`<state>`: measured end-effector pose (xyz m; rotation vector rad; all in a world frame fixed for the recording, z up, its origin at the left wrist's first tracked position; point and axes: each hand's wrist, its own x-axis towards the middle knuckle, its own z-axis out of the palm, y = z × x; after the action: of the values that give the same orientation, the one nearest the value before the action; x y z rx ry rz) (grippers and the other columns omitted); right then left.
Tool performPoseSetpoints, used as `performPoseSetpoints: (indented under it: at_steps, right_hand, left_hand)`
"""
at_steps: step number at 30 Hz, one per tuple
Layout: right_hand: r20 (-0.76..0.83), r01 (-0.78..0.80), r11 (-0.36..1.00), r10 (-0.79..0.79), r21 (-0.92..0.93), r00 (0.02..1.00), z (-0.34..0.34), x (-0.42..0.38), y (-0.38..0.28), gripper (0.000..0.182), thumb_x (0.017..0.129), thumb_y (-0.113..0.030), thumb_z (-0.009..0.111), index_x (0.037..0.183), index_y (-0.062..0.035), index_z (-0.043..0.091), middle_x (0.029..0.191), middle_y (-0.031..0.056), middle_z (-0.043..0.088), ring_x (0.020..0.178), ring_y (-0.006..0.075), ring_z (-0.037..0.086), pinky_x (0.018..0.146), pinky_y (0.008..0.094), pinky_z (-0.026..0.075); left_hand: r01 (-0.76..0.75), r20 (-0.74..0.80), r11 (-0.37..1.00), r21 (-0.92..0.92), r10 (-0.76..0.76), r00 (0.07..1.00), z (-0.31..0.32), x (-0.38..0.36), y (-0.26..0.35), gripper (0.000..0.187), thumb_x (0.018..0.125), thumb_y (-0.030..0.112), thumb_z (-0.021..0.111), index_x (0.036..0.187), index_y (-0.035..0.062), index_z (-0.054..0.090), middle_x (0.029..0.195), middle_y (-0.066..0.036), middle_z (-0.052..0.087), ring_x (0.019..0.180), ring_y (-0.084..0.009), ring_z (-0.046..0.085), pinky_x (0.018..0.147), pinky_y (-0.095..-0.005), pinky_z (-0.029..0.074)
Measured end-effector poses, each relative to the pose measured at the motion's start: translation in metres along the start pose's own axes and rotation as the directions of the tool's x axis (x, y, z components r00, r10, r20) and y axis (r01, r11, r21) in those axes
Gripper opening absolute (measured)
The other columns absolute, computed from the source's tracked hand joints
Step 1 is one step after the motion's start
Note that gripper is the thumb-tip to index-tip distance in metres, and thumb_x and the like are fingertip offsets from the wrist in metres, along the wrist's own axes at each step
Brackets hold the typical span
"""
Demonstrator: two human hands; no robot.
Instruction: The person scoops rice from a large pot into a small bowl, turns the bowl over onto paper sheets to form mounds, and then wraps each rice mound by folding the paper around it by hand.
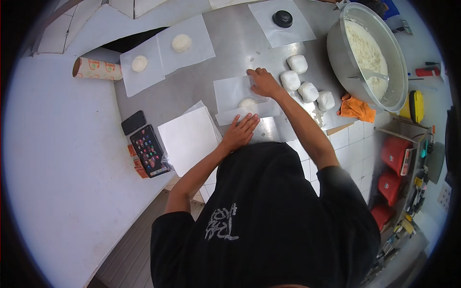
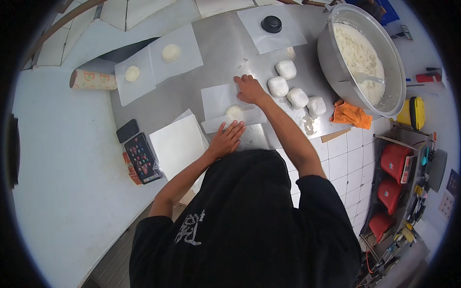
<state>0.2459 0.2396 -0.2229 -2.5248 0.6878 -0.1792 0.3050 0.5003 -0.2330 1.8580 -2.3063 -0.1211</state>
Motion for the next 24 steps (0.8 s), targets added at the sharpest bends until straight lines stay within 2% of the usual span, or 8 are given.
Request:
performPoseSetpoints:
  at_steps: [1, 2, 4, 8, 9, 14, 19, 24]
  right_hand:
    - [0.271, -0.029, 0.985, 0.075, -0.17, 0.96, -0.003, 0.01, -0.003, 0.052, 0.075, -0.021, 0.072, 0.122, -0.0038, 0.061, 0.122, 0.0207, 0.06, 0.118, 0.0383, 0.053, 0.096, 0.0467, 0.048]
    - [0.263, -0.03, 0.985, 0.075, -0.171, 0.962, -0.007, 0.019, -0.004, 0.052, 0.075, -0.021, 0.072, 0.122, -0.0038, 0.061, 0.122, 0.0207, 0.06, 0.118, 0.0383, 0.053, 0.096, 0.0467, 0.048]
    - [0.493, 0.082, 0.98, 0.019, -0.182, 0.87, -0.01, 0.032, 0.001, 0.064, 0.069, -0.025, 0.077, 0.127, -0.007, 0.059, 0.121, 0.0177, 0.058, 0.115, 0.0386, 0.055, 0.096, 0.0484, 0.047]
    - [0.572, 0.126, 0.976, -0.001, -0.179, 0.82, -0.019, 0.043, 0.01, 0.056, 0.069, -0.026, 0.08, 0.12, -0.0094, 0.064, 0.125, 0.0131, 0.057, 0.12, 0.0351, 0.053, 0.093, 0.0508, 0.047]
    - [0.592, 0.165, 0.934, 0.059, -0.318, 0.804, -0.021, 0.044, 0.014, 0.057, 0.069, -0.026, 0.081, 0.12, -0.0105, 0.064, 0.122, 0.0119, 0.06, 0.118, 0.0343, 0.056, 0.092, 0.0507, 0.048]
    - [0.611, 0.142, 0.836, 0.262, -0.531, 0.747, -0.009, 0.051, 0.016, 0.052, 0.072, -0.025, 0.082, 0.12, -0.0141, 0.065, 0.11, 0.0099, 0.067, 0.108, 0.0305, 0.064, 0.09, 0.0514, 0.048]
    - [0.371, 0.142, 0.986, -0.1, -0.088, 0.923, -0.001, 0.04, -0.021, 0.024, 0.085, -0.02, 0.065, 0.107, -0.0101, 0.066, 0.103, 0.0134, 0.068, 0.099, 0.0333, 0.067, 0.084, 0.0486, 0.052]
    - [0.211, 0.315, 0.941, -0.285, -0.123, 0.935, -0.017, -0.01, -0.056, 0.011, 0.082, -0.016, 0.062, 0.083, -0.0055, 0.065, 0.089, 0.0109, 0.063, 0.087, 0.0304, 0.065, 0.075, 0.0424, 0.054]
  left_hand:
    - [-0.006, 0.001, 1.0, 0.006, 0.006, 1.0, 0.003, -0.003, 0.0, 0.063, 0.093, 0.032, 0.057, 0.149, 0.0126, 0.038, 0.157, -0.004, 0.035, 0.146, -0.0209, 0.03, 0.118, -0.0493, 0.017]
    - [-0.028, -0.021, 1.0, 0.004, 0.028, 0.999, 0.005, -0.006, 0.001, 0.063, 0.093, 0.031, 0.057, 0.15, 0.0131, 0.038, 0.157, -0.005, 0.034, 0.146, -0.0208, 0.03, 0.118, -0.0498, 0.017]
    - [-0.043, -0.051, 0.999, 0.0, 0.043, 0.998, 0.011, -0.008, 0.002, 0.063, 0.092, 0.031, 0.057, 0.15, 0.0137, 0.038, 0.157, -0.005, 0.034, 0.146, -0.0207, 0.03, 0.118, -0.0502, 0.017]
    - [0.009, -0.04, 1.0, -0.017, -0.01, 0.999, 0.009, -0.012, 0.003, 0.062, 0.092, 0.03, 0.057, 0.15, 0.0149, 0.038, 0.158, -0.005, 0.033, 0.146, -0.0225, 0.029, 0.118, -0.0509, 0.019]
    - [0.038, -0.011, 0.999, -0.039, -0.039, 0.999, 0.009, -0.011, 0.004, 0.062, 0.092, 0.029, 0.057, 0.15, 0.0154, 0.038, 0.158, -0.005, 0.033, 0.146, -0.0233, 0.029, 0.117, -0.0508, 0.019]
    - [0.062, -0.018, 0.996, -0.068, -0.063, 0.998, 0.005, -0.008, 0.002, 0.061, 0.093, 0.03, 0.057, 0.15, 0.0184, 0.038, 0.158, -0.004, 0.032, 0.146, -0.0249, 0.029, 0.117, -0.0522, 0.018]
    - [0.038, -0.003, 0.996, -0.086, -0.038, 0.999, 0.006, -0.004, -0.001, 0.061, 0.093, 0.03, 0.057, 0.15, 0.0201, 0.038, 0.158, -0.003, 0.032, 0.146, -0.0263, 0.029, 0.117, -0.0537, 0.018]
    - [0.045, -0.068, 0.994, -0.1, -0.052, 0.996, 0.002, 0.0, -0.004, 0.056, 0.093, 0.032, 0.058, 0.146, 0.0182, 0.044, 0.154, -0.006, 0.038, 0.145, -0.0292, 0.03, 0.116, -0.0546, 0.02]
